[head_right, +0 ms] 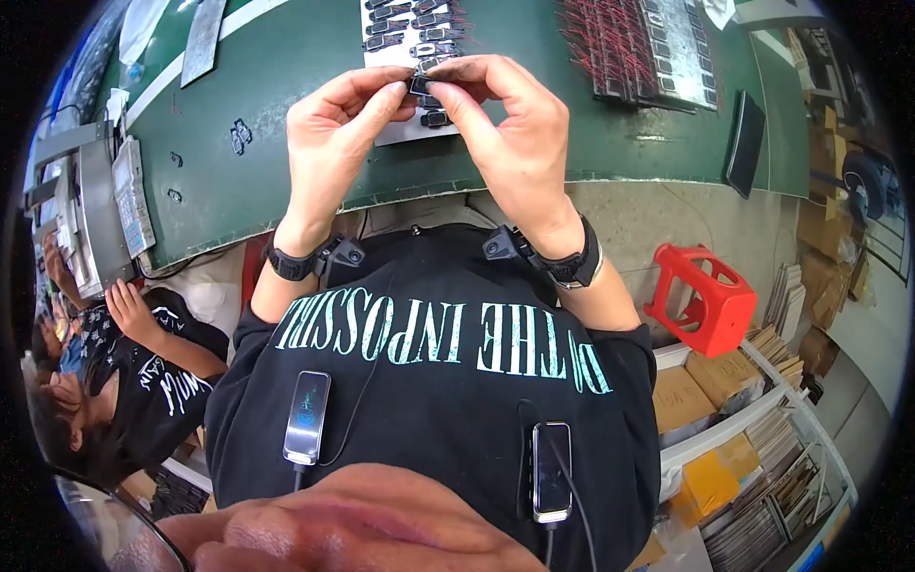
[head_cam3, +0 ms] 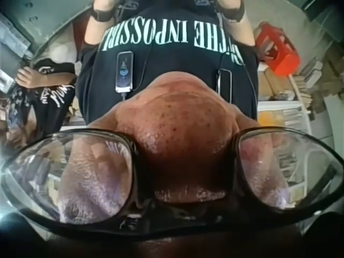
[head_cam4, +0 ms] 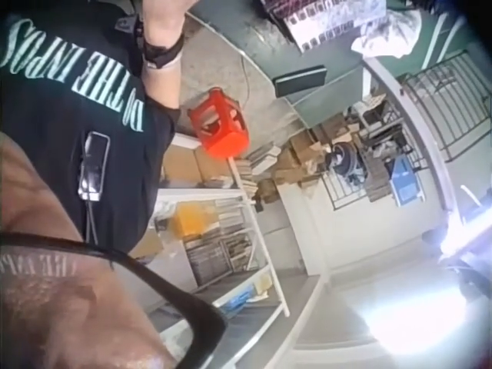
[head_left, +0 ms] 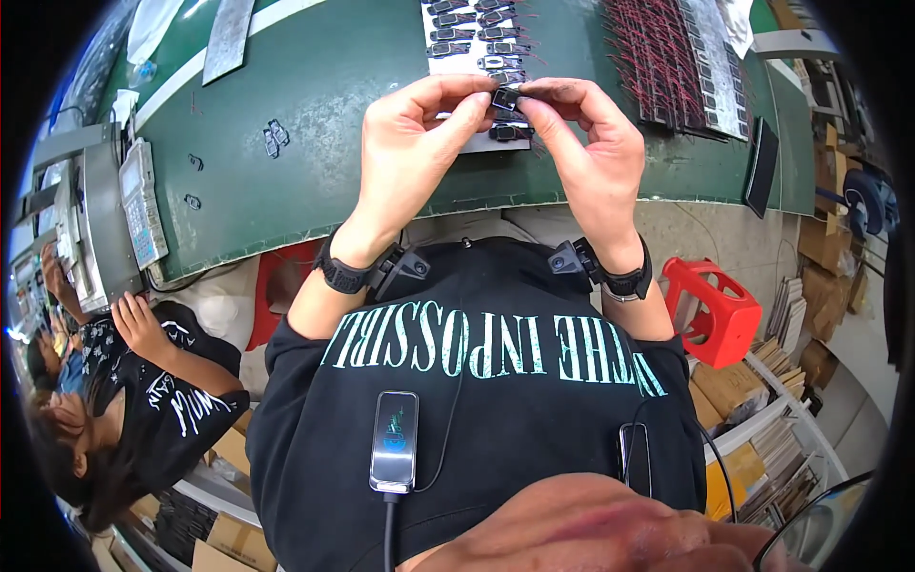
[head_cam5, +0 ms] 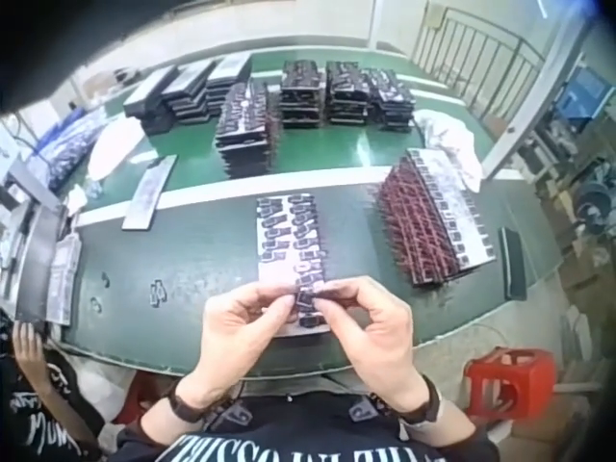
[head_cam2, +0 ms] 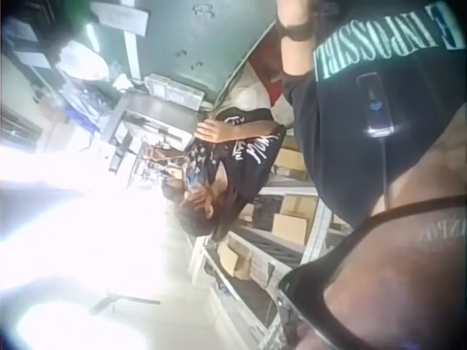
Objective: The person picks up a speaker and a plastic housing by hand, fits the speaker into the housing, and places the assembled unit onto a white tray. This process is repeated for several units, occasionally moving the tray or a stack of speakers on the workbench.
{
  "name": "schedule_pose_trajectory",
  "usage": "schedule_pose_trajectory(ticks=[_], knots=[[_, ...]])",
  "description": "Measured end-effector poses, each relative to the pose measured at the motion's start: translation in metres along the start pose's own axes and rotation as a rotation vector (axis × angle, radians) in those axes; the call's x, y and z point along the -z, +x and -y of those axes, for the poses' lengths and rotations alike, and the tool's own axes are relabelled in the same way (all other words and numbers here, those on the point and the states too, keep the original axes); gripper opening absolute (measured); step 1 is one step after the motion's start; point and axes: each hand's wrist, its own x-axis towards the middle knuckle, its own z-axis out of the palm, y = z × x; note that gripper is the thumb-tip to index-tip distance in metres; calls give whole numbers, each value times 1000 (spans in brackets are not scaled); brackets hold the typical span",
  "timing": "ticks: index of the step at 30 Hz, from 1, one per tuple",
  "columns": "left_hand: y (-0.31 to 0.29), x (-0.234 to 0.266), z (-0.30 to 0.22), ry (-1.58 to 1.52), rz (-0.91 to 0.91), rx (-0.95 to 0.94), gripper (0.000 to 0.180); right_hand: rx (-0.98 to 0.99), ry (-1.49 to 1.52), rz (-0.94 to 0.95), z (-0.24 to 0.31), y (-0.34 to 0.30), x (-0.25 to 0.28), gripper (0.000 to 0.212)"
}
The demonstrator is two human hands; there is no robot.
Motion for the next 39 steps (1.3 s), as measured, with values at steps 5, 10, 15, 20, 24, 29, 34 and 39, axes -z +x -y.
schedule_pose_trajectory(ticks=[5, 10, 15, 20, 24, 29, 34, 39], knots=[[-3, -6, 6, 10, -48, -68, 20, 56, -117, 30, 2, 0, 0, 17], [-6, -14, 5, -19, -52, -53, 19, -29, -73, 7, -2, -2, 2, 14], [-7, -19, 1, -35, -59, -65, 18, -140, 30, 77, 8, 2, 11, 14], [-11, -23, -3, -25, -48, -80, 17, -202, 256, 107, 2, 3, 15, 19], [-13, -24, -1, -5, -44, -92, 17, -206, 268, 127, 2, 1, 16, 21], [-15, -22, -3, -1, -47, -93, 17, -205, 257, 163, 3, 1, 16, 20], [-18, -20, -6, -2, -56, -82, 17, -216, 171, 257, 11, 0, 18, 27], [-13, -7, -13, 86, 27, -32, 14, -116, -7, 269, 22, -2, 18, 30]])
